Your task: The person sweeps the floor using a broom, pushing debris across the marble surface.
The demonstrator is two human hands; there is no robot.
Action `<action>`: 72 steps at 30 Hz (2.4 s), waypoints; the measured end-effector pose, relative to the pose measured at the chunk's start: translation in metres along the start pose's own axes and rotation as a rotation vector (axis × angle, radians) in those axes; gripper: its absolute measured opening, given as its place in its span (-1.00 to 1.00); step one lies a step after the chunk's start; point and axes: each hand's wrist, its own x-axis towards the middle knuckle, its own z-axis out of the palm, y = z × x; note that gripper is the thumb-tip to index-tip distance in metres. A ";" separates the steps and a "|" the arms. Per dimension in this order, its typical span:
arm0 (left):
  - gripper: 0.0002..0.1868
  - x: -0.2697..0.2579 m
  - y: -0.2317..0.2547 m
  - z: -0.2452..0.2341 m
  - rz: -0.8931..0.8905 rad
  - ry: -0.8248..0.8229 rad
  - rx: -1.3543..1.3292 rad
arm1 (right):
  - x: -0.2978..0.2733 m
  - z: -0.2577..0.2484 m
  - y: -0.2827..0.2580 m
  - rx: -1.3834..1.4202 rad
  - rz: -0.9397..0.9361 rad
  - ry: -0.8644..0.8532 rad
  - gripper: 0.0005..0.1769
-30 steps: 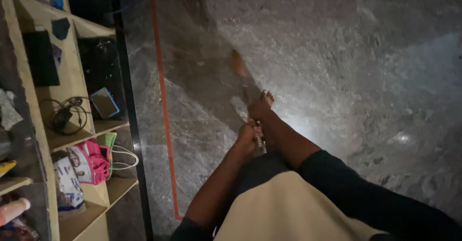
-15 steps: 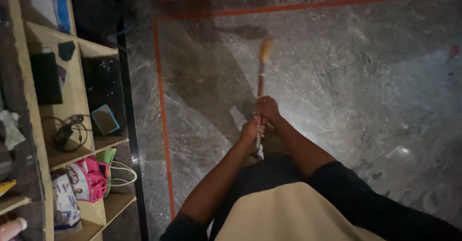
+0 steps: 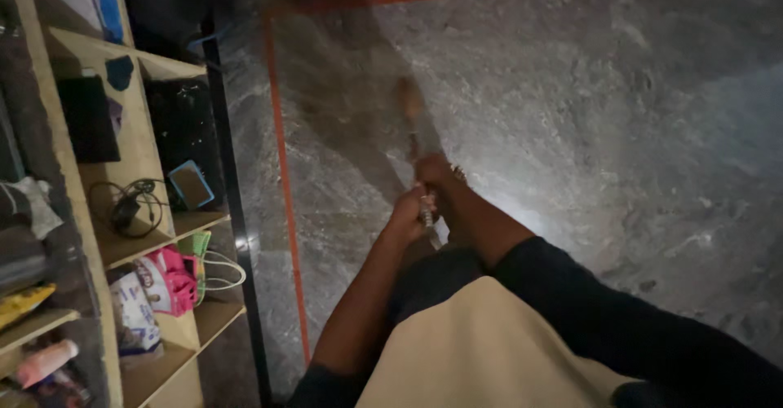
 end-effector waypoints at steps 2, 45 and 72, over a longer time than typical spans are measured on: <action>-0.73 0.012 -0.001 0.011 -0.075 0.016 0.096 | -0.008 -0.007 0.018 0.003 0.173 0.033 -0.68; -0.40 0.033 0.103 0.024 -0.116 0.107 0.244 | 0.060 -0.032 -0.053 0.781 0.058 0.547 -0.71; -0.66 0.072 0.171 0.061 -0.190 -0.094 0.424 | 0.088 -0.081 -0.054 0.485 0.270 0.771 -0.63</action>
